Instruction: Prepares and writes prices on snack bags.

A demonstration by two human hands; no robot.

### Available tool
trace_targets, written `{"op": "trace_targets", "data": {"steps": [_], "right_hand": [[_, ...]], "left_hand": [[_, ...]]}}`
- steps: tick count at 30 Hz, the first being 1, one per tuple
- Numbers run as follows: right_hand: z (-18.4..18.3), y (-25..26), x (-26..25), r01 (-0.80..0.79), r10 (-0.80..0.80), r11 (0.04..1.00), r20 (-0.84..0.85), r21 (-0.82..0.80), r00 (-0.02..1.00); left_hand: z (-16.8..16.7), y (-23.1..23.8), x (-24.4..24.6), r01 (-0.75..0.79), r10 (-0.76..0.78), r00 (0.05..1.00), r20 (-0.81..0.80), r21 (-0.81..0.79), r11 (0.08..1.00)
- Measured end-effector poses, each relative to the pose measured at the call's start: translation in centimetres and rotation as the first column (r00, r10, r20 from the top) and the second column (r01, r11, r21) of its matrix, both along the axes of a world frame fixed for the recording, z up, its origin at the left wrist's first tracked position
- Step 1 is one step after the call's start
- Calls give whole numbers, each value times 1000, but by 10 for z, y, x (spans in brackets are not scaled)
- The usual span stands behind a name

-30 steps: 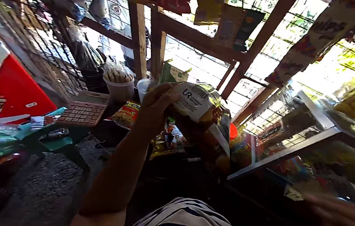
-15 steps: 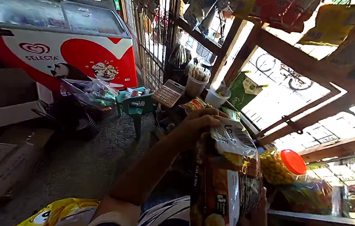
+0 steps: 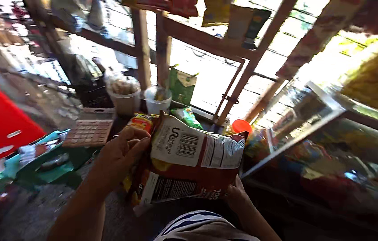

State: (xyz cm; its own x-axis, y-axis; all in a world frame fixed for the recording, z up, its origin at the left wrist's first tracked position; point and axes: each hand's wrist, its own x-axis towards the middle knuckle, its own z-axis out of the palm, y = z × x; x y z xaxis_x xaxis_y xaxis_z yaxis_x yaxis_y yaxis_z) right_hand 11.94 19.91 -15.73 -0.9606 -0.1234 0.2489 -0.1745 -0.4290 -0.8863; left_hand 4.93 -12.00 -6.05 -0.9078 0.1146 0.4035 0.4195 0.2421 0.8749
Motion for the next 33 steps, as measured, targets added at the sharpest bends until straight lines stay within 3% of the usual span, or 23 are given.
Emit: {"op": "trace_targets", "data": {"steps": [6,10,13,15,21,25,28,33], "right_hand": [[-10,10,26,136,-129,987,80,-88,988],[-13,13,47,302,-295,952,132,-38,946],[-19,17,59,444,-436,896,147,-26,888],[-23,19,67,506,-492,861,169,-51,854],[-23,15,90,593,-558,801,255,-84,790],[-24,19,106,637,-612,770,254,-26,749],[-27,25,115,656,-622,753,266,-56,737],[-25,26,121,702,-657,711,320,-39,683]], "left_hand": [[1,41,-19,86,-95,989,-112,-87,993],[-10,59,-38,199,-226,955,-190,-149,969],[-23,78,-52,148,-204,942,-266,-214,966],[-32,93,-57,160,-202,935,-293,-162,974],[-33,118,-60,377,-370,920,-126,36,925],[-34,134,-56,478,-464,871,-161,64,876],[-33,141,-47,459,-451,886,-104,73,885],[-64,130,-59,532,-525,846,-89,117,838]]}}
